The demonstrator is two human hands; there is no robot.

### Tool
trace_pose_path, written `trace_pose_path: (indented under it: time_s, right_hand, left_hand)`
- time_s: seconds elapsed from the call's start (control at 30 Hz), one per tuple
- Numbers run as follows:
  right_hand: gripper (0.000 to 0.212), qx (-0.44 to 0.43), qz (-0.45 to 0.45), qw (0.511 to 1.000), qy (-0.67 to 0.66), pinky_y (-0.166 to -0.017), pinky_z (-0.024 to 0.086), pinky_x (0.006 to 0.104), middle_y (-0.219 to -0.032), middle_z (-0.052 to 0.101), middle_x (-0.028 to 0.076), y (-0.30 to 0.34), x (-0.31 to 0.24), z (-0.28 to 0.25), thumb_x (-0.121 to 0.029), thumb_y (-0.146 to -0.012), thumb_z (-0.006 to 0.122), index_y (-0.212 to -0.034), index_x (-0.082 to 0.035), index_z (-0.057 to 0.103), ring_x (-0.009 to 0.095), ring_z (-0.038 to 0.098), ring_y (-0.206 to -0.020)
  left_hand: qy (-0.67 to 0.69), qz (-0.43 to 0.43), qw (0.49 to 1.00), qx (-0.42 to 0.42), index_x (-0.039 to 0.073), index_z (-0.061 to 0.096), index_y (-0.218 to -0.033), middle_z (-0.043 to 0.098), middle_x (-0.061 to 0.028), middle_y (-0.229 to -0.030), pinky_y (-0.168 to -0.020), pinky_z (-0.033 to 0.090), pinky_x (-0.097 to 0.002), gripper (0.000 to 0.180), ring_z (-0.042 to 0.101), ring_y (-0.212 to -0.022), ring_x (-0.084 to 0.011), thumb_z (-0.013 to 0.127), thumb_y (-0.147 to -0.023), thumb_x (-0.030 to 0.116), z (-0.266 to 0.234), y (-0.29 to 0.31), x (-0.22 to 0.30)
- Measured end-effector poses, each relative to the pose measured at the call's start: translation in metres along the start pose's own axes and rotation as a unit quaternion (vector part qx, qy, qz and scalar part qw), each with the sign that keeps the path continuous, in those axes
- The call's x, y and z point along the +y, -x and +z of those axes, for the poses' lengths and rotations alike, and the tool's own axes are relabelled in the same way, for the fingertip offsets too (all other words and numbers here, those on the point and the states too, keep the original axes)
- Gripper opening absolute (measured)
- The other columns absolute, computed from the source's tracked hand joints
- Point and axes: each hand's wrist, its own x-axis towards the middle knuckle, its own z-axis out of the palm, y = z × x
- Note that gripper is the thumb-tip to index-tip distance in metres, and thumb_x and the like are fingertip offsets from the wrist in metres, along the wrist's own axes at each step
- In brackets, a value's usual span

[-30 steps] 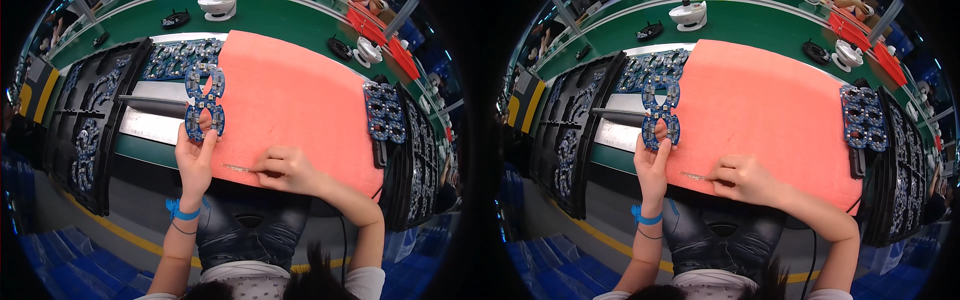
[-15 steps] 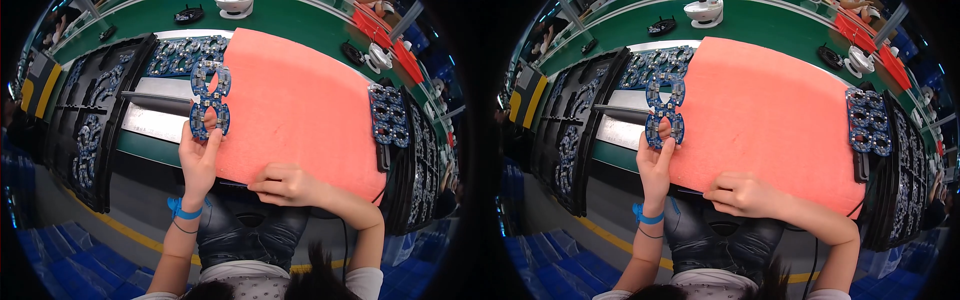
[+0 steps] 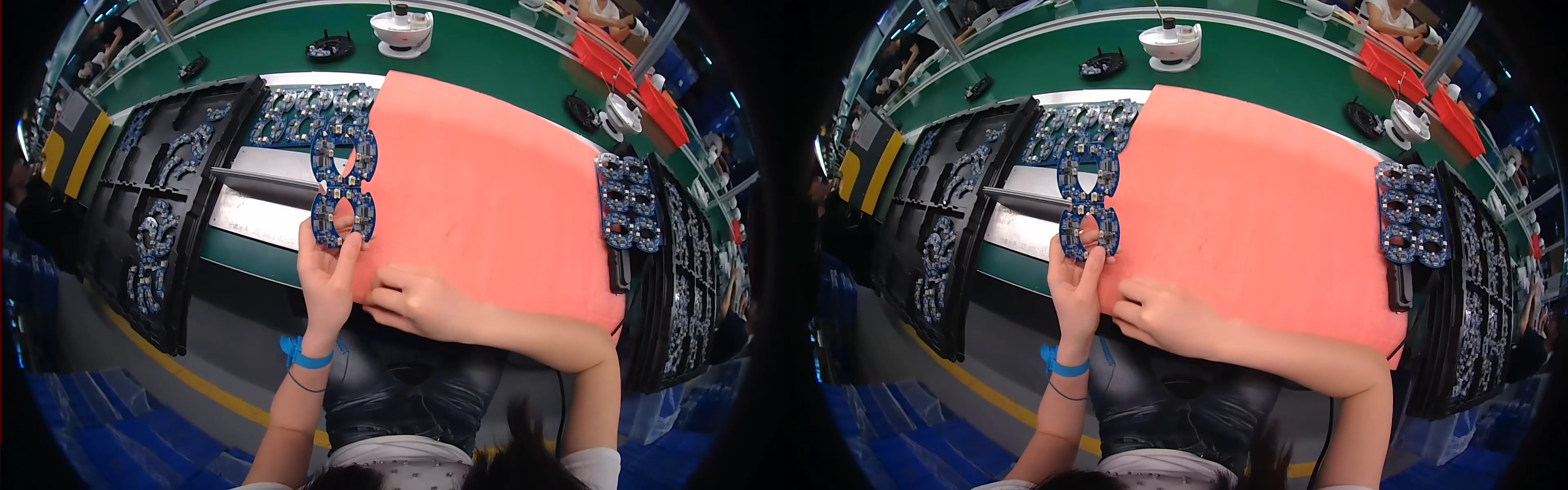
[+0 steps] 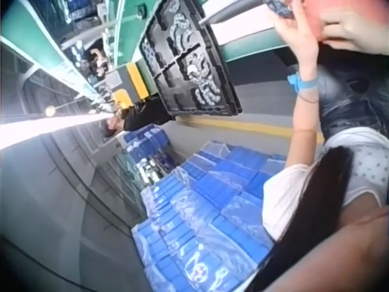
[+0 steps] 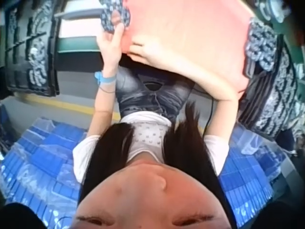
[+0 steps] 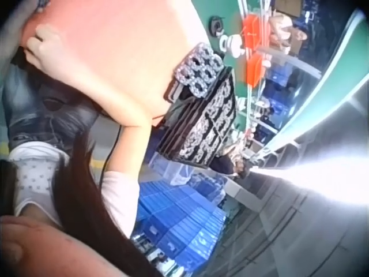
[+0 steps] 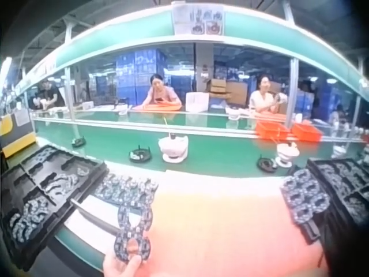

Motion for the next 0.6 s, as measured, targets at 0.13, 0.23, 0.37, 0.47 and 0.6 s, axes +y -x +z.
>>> trace_pose_path:
  time_s: [0.13, 0.23, 0.37, 0.47, 0.6]
  right_hand:
    - [0.016, -0.045, -0.111, 0.992, 0.038, -0.068, 0.044, 0.0347, -0.08, 0.05, 0.008, 0.008, 0.0, -0.002, -0.014, -0.075, 0.068, -0.073, -0.005, 0.055, 0.024, 0.053, -0.078]
    - [0.014, -0.052, -0.12, 0.989, 0.065, -0.064, 0.044, 0.0334, -0.079, 0.05, 0.006, 0.011, 0.0, -0.011, -0.015, -0.078, 0.071, -0.086, -0.006, 0.064, 0.022, 0.053, -0.073]
    - [0.019, 0.118, -0.036, 0.988, 0.093, -0.066, 0.045, 0.0334, -0.082, 0.055, 0.006, -0.003, 0.002, -0.04, -0.015, -0.079, 0.071, -0.094, -0.005, 0.065, 0.023, 0.055, -0.075]
    - [0.025, 0.306, 0.096, 0.943, 0.091, -0.067, 0.048, 0.0305, -0.085, 0.063, 0.007, -0.039, 0.015, -0.064, -0.017, -0.088, 0.065, -0.107, -0.002, 0.061, 0.018, 0.061, -0.079]
    - [0.025, 0.184, 0.215, 0.946, -0.158, -0.054, 0.043, 0.0225, -0.071, 0.059, 0.004, -0.061, 0.036, -0.062, -0.024, -0.1, 0.049, -0.103, 0.0, 0.057, 0.008, 0.056, -0.061]
  left_hand:
    - [-0.001, -0.002, 1.0, 0.005, -0.002, 0.044, -0.123, 0.058, -0.0076, -0.109, -0.079, 0.048, -0.0256, 0.032, 0.057, -0.091, -0.0106, 0.053, -0.092, -0.004, -0.001, 0.0, -0.001]
    - [0.007, -0.011, 1.0, -0.004, -0.002, 0.044, -0.121, 0.058, -0.008, -0.108, -0.079, 0.048, -0.025, 0.031, 0.057, -0.089, -0.0095, 0.053, -0.092, -0.005, 0.001, -0.001, 0.002]
    - [0.028, -0.039, 0.999, -0.016, -0.001, 0.046, -0.119, 0.06, -0.0071, -0.104, -0.074, 0.047, -0.0225, 0.029, 0.056, -0.085, -0.0081, 0.05, -0.091, -0.006, -0.003, 0.001, 0.001]
    - [0.012, -0.051, 0.998, -0.04, 0.001, 0.049, -0.113, 0.061, -0.0058, -0.098, -0.067, 0.043, -0.0191, 0.025, 0.054, -0.079, -0.0059, 0.046, -0.088, -0.004, -0.008, 0.001, 0.003]
    - [0.018, -0.046, 0.998, -0.043, 0.001, 0.05, -0.107, 0.061, -0.0057, -0.094, -0.069, 0.041, -0.0191, 0.025, 0.053, -0.08, -0.0064, 0.041, -0.083, -0.003, -0.004, 0.0, 0.005]
